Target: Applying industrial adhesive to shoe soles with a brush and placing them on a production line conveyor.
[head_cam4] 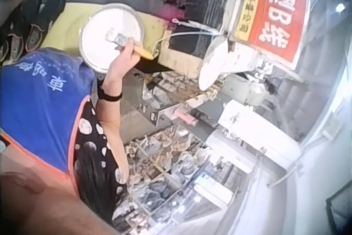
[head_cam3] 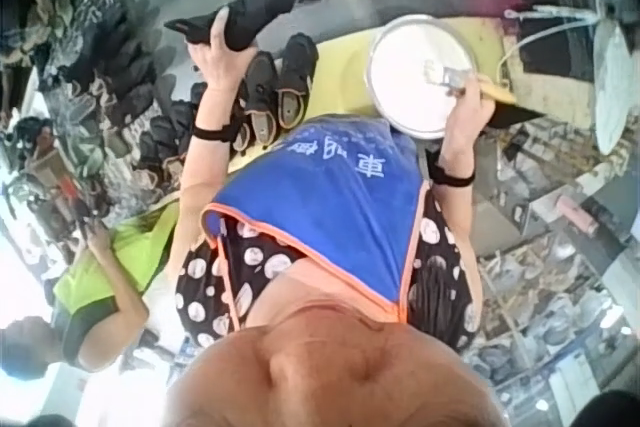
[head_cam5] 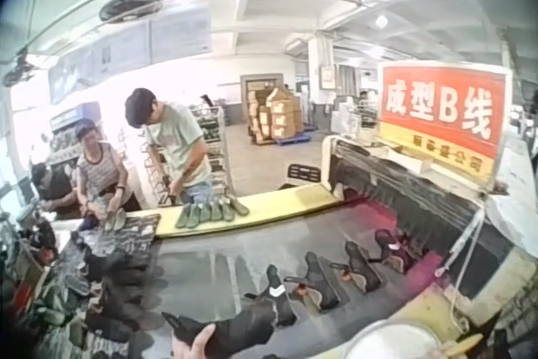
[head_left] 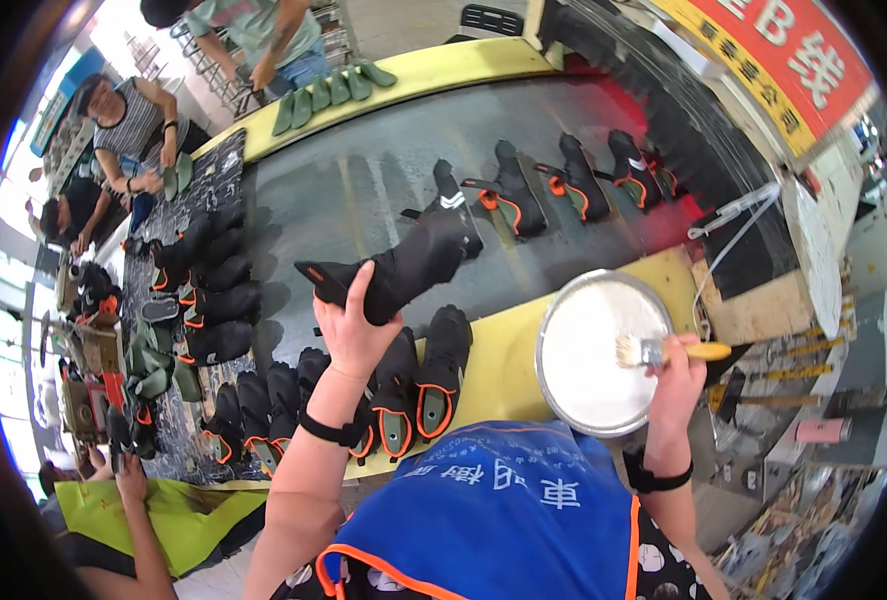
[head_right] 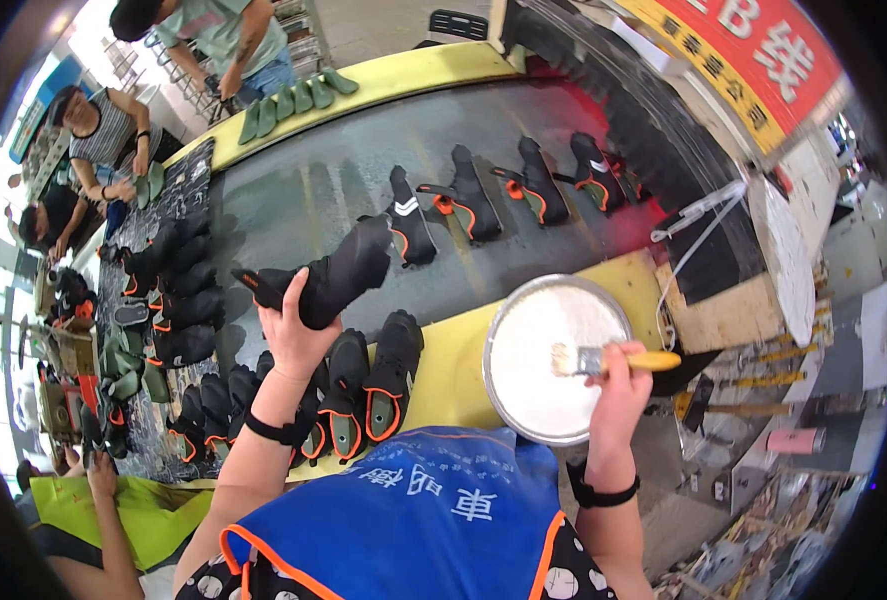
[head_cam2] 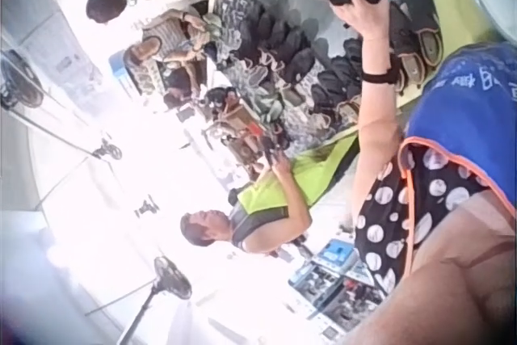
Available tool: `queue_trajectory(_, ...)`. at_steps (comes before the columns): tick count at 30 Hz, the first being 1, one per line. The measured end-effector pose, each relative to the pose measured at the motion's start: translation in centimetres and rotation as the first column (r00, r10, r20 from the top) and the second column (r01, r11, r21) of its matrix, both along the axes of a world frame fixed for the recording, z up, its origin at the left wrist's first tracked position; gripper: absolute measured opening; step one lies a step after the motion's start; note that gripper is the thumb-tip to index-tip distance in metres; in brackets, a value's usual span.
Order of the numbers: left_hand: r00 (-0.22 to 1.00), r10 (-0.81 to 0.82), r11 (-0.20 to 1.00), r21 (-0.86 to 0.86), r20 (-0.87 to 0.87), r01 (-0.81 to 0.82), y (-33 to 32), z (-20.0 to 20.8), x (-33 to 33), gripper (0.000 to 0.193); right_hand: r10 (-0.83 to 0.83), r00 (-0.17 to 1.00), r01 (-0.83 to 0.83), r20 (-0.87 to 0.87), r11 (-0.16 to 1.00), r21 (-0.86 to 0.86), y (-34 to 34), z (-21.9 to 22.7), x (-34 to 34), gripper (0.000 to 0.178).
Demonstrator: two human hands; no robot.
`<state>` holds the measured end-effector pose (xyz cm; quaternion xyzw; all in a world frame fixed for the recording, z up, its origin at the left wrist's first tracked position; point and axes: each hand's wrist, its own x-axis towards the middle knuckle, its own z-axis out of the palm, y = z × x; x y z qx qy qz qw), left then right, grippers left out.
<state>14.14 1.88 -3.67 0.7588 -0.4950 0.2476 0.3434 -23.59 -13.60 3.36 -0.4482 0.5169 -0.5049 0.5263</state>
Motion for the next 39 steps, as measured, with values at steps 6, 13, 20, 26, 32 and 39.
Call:
queue_trajectory(6, 0.463, 0.254, 0.955, 0.145, -0.849, -0.259, -3.8, -10.4, 9.3, 0.093, -0.109, 0.986, 0.098, 0.126, 0.991, 0.09, -1.6, -1.6, -0.6, 0.011)
queue_trajectory(13, 0.166, 0.327, 0.919, 0.272, -0.93, -0.286, -10.3, -21.1, 15.0, 0.096, -0.208, 0.977, 0.212, -0.044, 0.973, 0.096, -1.8, -2.9, -1.9, 0.015)
queue_trajectory(20, 0.182, 0.51, 0.86, 0.501, -0.841, -0.098, -13.5, -22.5, 16.7, 0.107, -0.356, 0.923, 0.37, -0.144, 0.925, 0.083, -1.1, -2.4, -0.5, 0.012)
queue_trajectory(26, 0.156, 0.691, 0.712, 0.702, -0.706, 0.024, -11.1, -19.0, 15.2, 0.119, -0.136, 0.989, 0.138, -0.053, 0.99, 0.033, -2.2, -2.8, 1.0, 0.013)
queue_trajectory(32, 0.642, 0.117, 0.969, 0.228, -0.757, 0.092, -2.3, -12.0, 5.6, 0.066, -0.011, 0.887, -0.006, -0.462, 0.999, -0.035, -4.7, -4.8, 0.0, 0.02)
queue_trajectory(39, 0.788, 0.256, 0.422, 0.798, -0.56, 0.43, 2.0, -7.8, -10.1, 0.096, -0.172, 0.559, -0.446, -0.811, 0.762, -0.469, -6.1, -4.2, 2.4, 0.009)
